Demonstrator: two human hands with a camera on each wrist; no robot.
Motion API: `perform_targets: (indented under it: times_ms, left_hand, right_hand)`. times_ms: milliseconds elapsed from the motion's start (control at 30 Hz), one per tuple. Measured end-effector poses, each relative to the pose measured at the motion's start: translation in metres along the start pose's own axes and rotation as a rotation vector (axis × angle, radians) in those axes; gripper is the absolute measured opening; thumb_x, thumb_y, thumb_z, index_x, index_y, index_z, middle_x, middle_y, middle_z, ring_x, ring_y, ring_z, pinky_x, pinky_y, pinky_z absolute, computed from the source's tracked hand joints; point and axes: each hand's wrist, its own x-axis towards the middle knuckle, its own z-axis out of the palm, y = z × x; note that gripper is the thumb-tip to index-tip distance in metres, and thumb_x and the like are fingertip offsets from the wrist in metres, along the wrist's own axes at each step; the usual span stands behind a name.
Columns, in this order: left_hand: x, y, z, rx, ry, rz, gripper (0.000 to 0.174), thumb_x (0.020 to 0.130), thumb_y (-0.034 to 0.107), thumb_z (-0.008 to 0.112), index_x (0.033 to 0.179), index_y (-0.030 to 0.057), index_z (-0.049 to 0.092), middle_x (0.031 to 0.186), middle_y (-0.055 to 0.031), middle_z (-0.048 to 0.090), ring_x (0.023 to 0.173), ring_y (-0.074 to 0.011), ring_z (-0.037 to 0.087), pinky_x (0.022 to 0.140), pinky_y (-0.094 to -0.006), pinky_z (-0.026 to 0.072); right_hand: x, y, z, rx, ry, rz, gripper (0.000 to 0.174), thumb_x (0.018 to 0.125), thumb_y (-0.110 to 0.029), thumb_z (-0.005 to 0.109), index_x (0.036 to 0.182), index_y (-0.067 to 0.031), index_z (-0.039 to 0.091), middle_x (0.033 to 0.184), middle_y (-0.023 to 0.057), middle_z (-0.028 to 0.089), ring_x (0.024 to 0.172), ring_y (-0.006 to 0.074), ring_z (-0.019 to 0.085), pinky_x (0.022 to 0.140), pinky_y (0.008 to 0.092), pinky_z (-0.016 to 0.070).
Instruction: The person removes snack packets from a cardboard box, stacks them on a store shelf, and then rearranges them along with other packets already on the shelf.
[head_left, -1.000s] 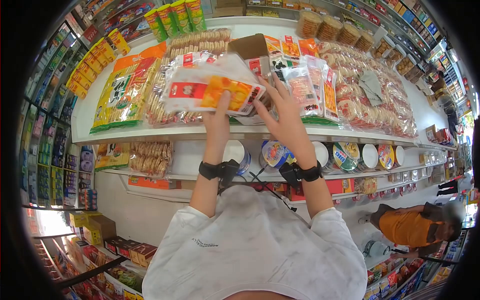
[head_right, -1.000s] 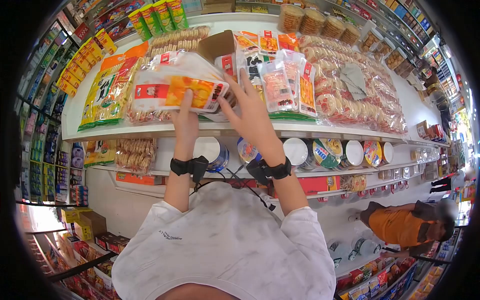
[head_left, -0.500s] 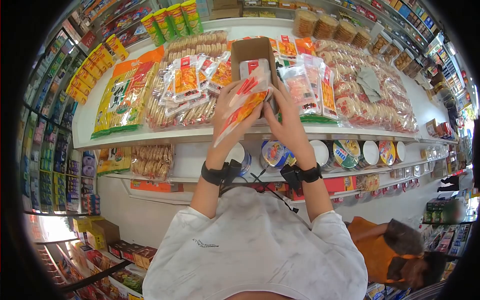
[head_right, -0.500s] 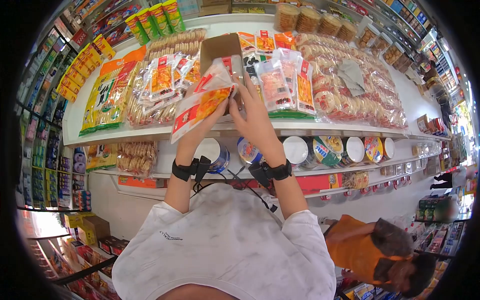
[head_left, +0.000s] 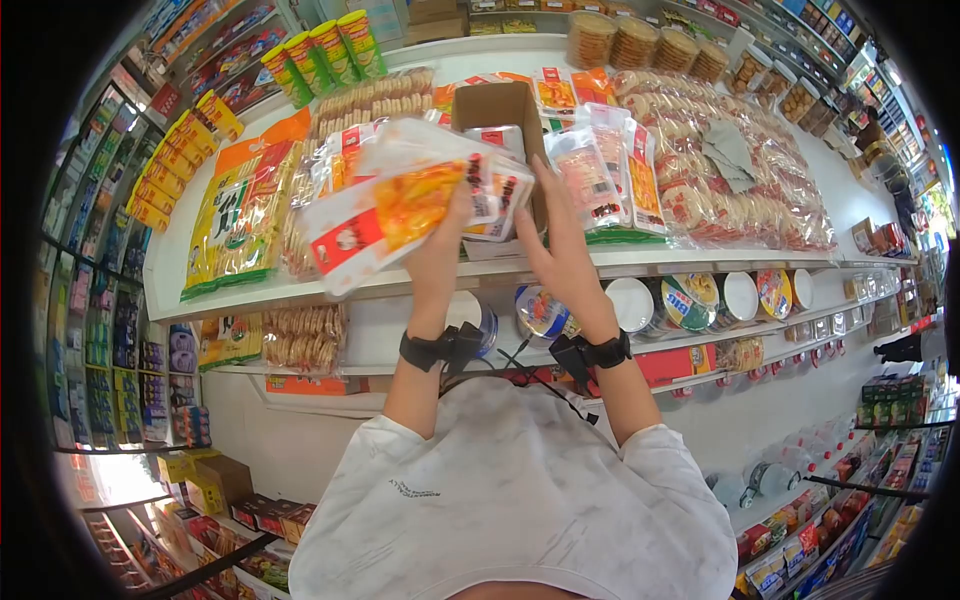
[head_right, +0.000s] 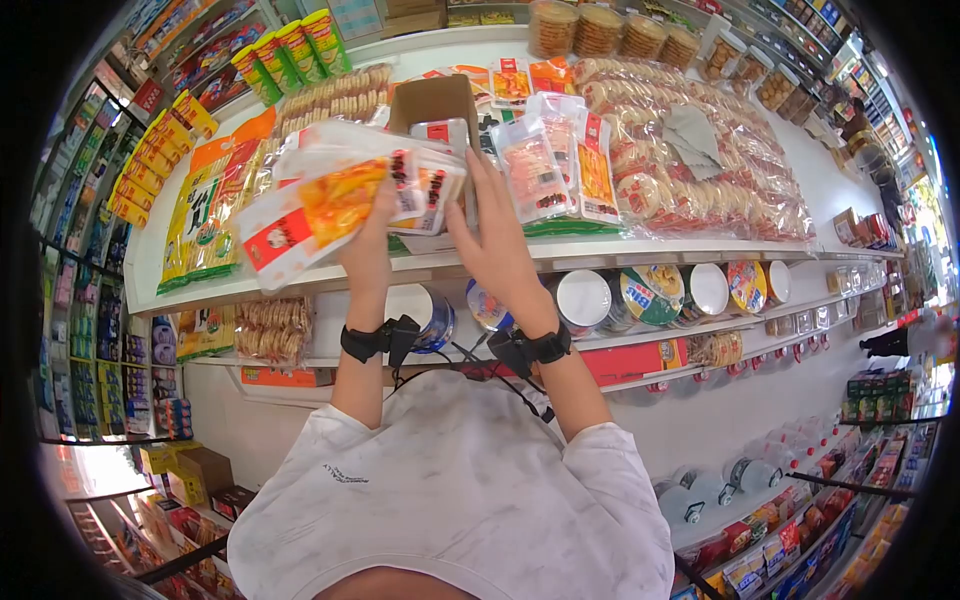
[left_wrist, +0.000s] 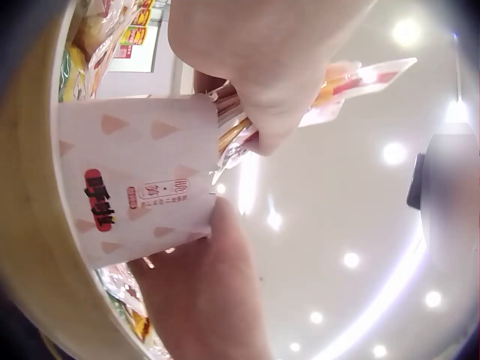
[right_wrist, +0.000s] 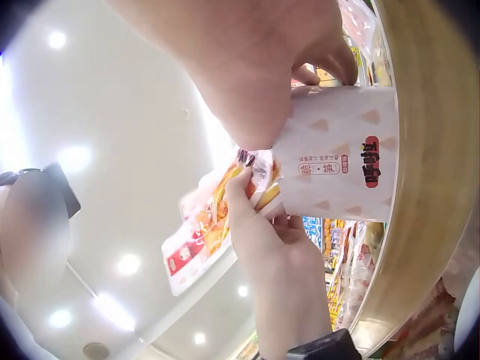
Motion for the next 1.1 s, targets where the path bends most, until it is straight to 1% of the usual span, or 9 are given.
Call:
perform_targets:
  times_ms: [100, 233, 367, 533, 667, 767, 800, 933, 1100]
  left_hand:
    - [0.006, -0.009, -0.009, -0.107, 0.169, -0.059, 0.038, 0.094, 0.014, 0.082, 0.126, -0.0005, 0.069, 0.128, -0.0065, 0.070, 0.116, -0.0138, 0.066, 0.100, -0.0325, 0.0534]
    - [0.019, -0.016, -0.020, -0.505, 0.304, -0.192, 0.047, 0.098, 0.023, 0.076, 0.138, 0.0038, 0.061, 0.132, -0.0064, 0.069, 0.120, -0.0197, 0.067, 0.103, -0.0385, 0.0553]
    - [0.018, -0.011, -0.032, -0.655, 0.233, -0.269, 0.047, 0.101, 0.027, 0.069, 0.142, 0.0049, 0.059, 0.136, -0.0094, 0.069, 0.123, -0.0223, 0.068, 0.106, -0.0414, 0.0553]
    - [0.007, -0.013, -0.037, -0.753, 0.258, -0.383, 0.054, 0.104, 0.036, 0.061, 0.149, 0.0067, 0.055, 0.140, -0.0117, 0.067, 0.125, -0.0268, 0.067, 0.108, -0.0456, 0.0549]
    - [-0.008, 0.001, -0.029, -0.731, 0.137, -0.396, 0.058, 0.104, 0.035, 0.060, 0.151, 0.0034, 0.051, 0.146, -0.0158, 0.062, 0.130, -0.0309, 0.063, 0.112, -0.0462, 0.0519]
    - [-0.017, 0.002, -0.028, -0.713, 0.108, -0.425, 0.058, 0.104, 0.035, 0.060, 0.152, 0.0023, 0.050, 0.147, -0.0159, 0.061, 0.133, -0.0296, 0.062, 0.114, -0.0463, 0.0505]
    - [-0.019, -0.001, -0.032, -0.692, 0.035, -0.403, 0.058, 0.105, 0.033, 0.059, 0.152, 0.0017, 0.050, 0.148, -0.0159, 0.061, 0.134, -0.0288, 0.061, 0.115, -0.0460, 0.0494]
    - [-0.027, -0.005, -0.034, -0.636, 0.083, -0.384, 0.057, 0.105, 0.034, 0.063, 0.151, 0.0028, 0.051, 0.146, -0.0137, 0.063, 0.130, -0.0257, 0.063, 0.112, -0.0430, 0.0506]
    - [-0.049, -0.039, -0.063, -0.806, -0.124, -0.379, 0.052, 0.097, 0.009, 0.073, 0.146, 0.0024, 0.055, 0.135, -0.0085, 0.067, 0.119, -0.0206, 0.068, 0.106, -0.0397, 0.0559]
  right_hand:
    - [-0.001, -0.002, -0.002, -0.001, -0.004, 0.016, 0.065, 0.105, -0.019, 0.062, 0.161, 0.0020, 0.036, 0.159, 0.0325, 0.041, 0.150, 0.0467, 0.040, 0.124, 0.0486, 0.0329]
    - [0.001, -0.004, -0.006, 0.039, -0.005, 0.033, 0.065, 0.106, -0.021, 0.063, 0.161, 0.0023, 0.036, 0.160, 0.0331, 0.040, 0.150, 0.0475, 0.039, 0.124, 0.0490, 0.0323]
    - [-0.002, -0.013, -0.008, -0.201, 0.190, -0.123, 0.072, 0.102, -0.020, 0.068, 0.160, 0.0053, 0.035, 0.162, 0.0332, 0.038, 0.151, 0.0488, 0.038, 0.124, 0.0499, 0.0313]
    - [0.002, -0.041, -0.002, 0.246, 0.025, -0.087, 0.090, 0.098, -0.021, 0.073, 0.164, 0.0095, 0.020, 0.167, 0.0330, 0.031, 0.154, 0.0443, 0.035, 0.126, 0.0481, 0.0299]
    - [0.005, -0.059, 0.015, 0.341, -0.033, -0.066, 0.110, 0.094, -0.024, 0.078, 0.167, 0.0076, 0.002, 0.164, 0.0338, 0.031, 0.151, 0.0406, 0.040, 0.125, 0.0461, 0.0324]
    - [0.003, -0.074, 0.018, 0.434, -0.016, -0.077, 0.111, 0.096, -0.023, 0.074, 0.168, 0.0018, -0.006, 0.164, 0.0272, 0.028, 0.147, 0.0337, 0.044, 0.124, 0.0461, 0.0342]
    - [0.001, -0.076, 0.024, 0.554, 0.010, -0.058, 0.113, 0.094, -0.021, 0.078, 0.168, 0.0012, -0.005, 0.162, 0.0267, 0.031, 0.146, 0.0337, 0.045, 0.120, 0.0464, 0.0399]
    - [-0.005, -0.081, 0.038, 0.630, 0.085, -0.024, 0.114, 0.091, -0.015, 0.081, 0.168, 0.0011, -0.001, 0.161, 0.0248, 0.032, 0.145, 0.0328, 0.047, 0.116, 0.0459, 0.0455]
    - [-0.005, -0.070, 0.034, 0.345, 0.180, -0.079, 0.112, 0.089, -0.007, 0.082, 0.167, 0.0021, 0.002, 0.160, 0.0228, 0.032, 0.142, 0.0331, 0.050, 0.114, 0.0457, 0.0485]
